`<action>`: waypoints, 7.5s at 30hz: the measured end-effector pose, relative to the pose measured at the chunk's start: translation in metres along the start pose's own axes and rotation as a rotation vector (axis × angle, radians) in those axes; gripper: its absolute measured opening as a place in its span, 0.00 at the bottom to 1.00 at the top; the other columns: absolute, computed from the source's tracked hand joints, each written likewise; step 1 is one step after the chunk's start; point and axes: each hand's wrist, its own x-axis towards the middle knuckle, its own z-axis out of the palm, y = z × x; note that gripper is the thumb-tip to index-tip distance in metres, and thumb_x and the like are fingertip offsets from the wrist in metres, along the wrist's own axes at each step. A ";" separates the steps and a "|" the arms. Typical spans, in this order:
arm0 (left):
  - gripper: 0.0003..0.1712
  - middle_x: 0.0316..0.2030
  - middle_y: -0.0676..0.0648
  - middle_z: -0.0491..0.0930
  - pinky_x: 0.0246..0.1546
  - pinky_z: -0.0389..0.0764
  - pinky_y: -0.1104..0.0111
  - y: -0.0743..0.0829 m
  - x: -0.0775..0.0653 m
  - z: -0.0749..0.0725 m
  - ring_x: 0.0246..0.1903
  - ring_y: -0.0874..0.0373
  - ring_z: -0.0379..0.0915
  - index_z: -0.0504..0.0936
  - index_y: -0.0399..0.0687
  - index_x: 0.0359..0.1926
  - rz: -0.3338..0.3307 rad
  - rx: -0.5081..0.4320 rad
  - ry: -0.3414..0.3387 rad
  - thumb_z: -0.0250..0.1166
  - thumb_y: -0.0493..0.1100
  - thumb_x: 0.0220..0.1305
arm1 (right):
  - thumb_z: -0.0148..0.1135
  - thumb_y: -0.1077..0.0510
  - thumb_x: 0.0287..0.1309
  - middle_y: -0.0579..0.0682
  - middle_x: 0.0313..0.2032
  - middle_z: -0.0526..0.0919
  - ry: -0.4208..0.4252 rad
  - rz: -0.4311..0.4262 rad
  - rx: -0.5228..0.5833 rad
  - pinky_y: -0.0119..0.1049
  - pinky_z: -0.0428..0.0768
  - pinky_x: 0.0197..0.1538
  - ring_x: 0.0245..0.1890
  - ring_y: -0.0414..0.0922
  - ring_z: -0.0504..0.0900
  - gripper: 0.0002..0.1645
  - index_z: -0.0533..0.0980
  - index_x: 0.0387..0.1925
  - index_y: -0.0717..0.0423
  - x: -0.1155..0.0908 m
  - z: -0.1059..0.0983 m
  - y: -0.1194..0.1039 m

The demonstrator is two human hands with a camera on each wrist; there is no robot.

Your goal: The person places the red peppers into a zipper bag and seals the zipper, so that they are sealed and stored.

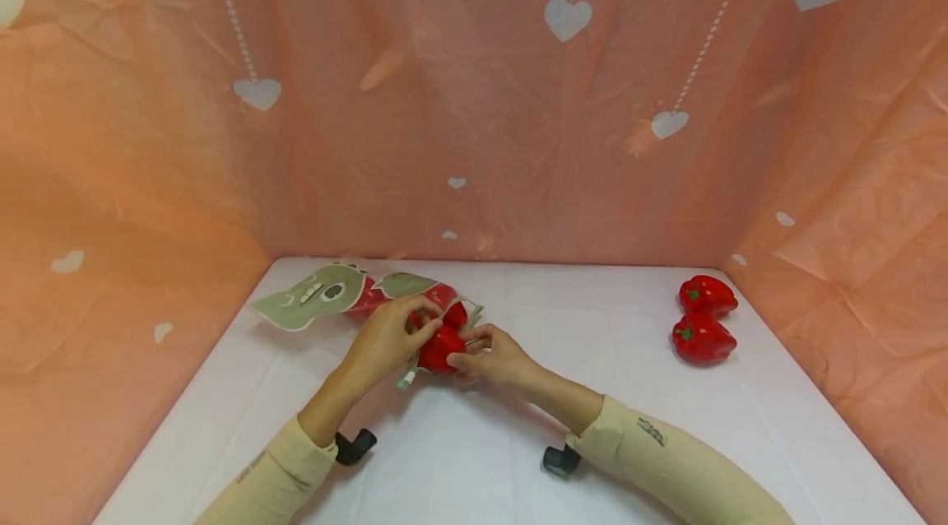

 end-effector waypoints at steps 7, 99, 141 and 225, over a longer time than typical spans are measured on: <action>0.08 0.36 0.51 0.85 0.31 0.79 0.67 -0.001 0.000 0.000 0.26 0.64 0.76 0.89 0.48 0.46 0.011 -0.012 0.007 0.76 0.39 0.68 | 0.68 0.66 0.71 0.65 0.51 0.81 0.011 0.061 0.155 0.46 0.89 0.49 0.38 0.53 0.93 0.32 0.62 0.66 0.75 -0.003 0.009 0.005; 0.08 0.41 0.49 0.87 0.35 0.80 0.65 0.001 -0.001 0.001 0.30 0.60 0.76 0.90 0.49 0.47 -0.017 0.001 0.011 0.75 0.41 0.69 | 0.68 0.69 0.69 0.57 0.43 0.90 0.112 -0.095 0.204 0.40 0.89 0.50 0.39 0.41 0.90 0.18 0.77 0.56 0.77 0.019 0.033 0.014; 0.09 0.43 0.49 0.86 0.30 0.79 0.67 -0.002 -0.003 0.000 0.25 0.62 0.74 0.89 0.50 0.49 -0.054 0.003 -0.013 0.76 0.42 0.69 | 0.65 0.71 0.68 0.62 0.47 0.87 0.050 -0.077 0.036 0.47 0.87 0.56 0.48 0.52 0.90 0.24 0.72 0.62 0.80 0.003 -0.015 0.008; 0.11 0.43 0.49 0.86 0.27 0.79 0.68 -0.001 -0.002 0.003 0.29 0.58 0.74 0.89 0.52 0.51 -0.107 0.002 -0.033 0.76 0.43 0.69 | 0.78 0.51 0.64 0.74 0.73 0.63 0.365 -0.182 -0.873 0.69 0.83 0.55 0.69 0.77 0.64 0.47 0.66 0.77 0.59 -0.150 -0.305 0.003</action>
